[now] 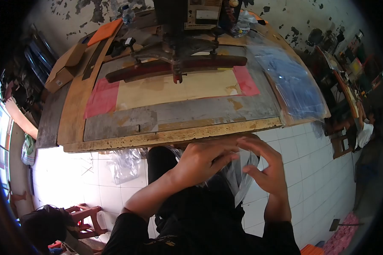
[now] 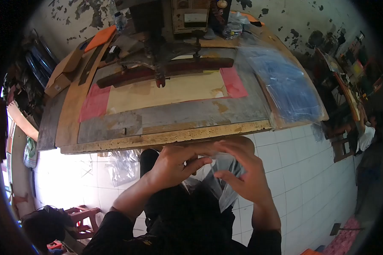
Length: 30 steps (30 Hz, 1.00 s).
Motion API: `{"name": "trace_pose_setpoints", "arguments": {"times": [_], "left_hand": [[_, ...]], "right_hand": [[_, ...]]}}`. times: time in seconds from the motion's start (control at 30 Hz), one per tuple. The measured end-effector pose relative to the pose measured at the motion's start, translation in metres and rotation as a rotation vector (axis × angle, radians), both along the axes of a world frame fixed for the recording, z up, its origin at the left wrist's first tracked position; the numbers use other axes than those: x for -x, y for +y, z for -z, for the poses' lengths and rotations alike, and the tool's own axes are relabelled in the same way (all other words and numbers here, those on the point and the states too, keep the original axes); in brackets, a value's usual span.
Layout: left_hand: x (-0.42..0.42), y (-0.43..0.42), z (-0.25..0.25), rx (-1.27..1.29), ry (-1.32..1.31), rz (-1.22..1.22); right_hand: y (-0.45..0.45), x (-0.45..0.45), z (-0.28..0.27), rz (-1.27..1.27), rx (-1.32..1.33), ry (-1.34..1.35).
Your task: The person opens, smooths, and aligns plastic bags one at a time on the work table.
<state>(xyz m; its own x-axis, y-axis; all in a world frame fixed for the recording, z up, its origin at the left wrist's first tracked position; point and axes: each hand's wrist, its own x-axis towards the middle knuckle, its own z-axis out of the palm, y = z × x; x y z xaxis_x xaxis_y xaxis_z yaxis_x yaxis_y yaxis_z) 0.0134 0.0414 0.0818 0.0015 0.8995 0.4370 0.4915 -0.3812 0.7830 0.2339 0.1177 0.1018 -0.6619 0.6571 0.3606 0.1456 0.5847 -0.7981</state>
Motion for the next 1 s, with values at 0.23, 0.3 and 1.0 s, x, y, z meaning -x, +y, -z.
{"name": "trace_pose_setpoints", "arguments": {"times": [0.23,0.3,1.0], "left_hand": [[0.016,-0.007,-0.003,-0.013,0.049,0.063],[0.019,-0.008,-0.008,0.111,0.054,0.105],[0.045,-0.032,-0.025,0.186,0.21,0.005]], "right_hand": [[0.011,0.017,0.002,-0.116,0.305,0.011],[0.011,0.019,0.007,-0.107,0.282,-0.031],[0.014,0.018,-0.014,0.079,0.309,0.109]]}}
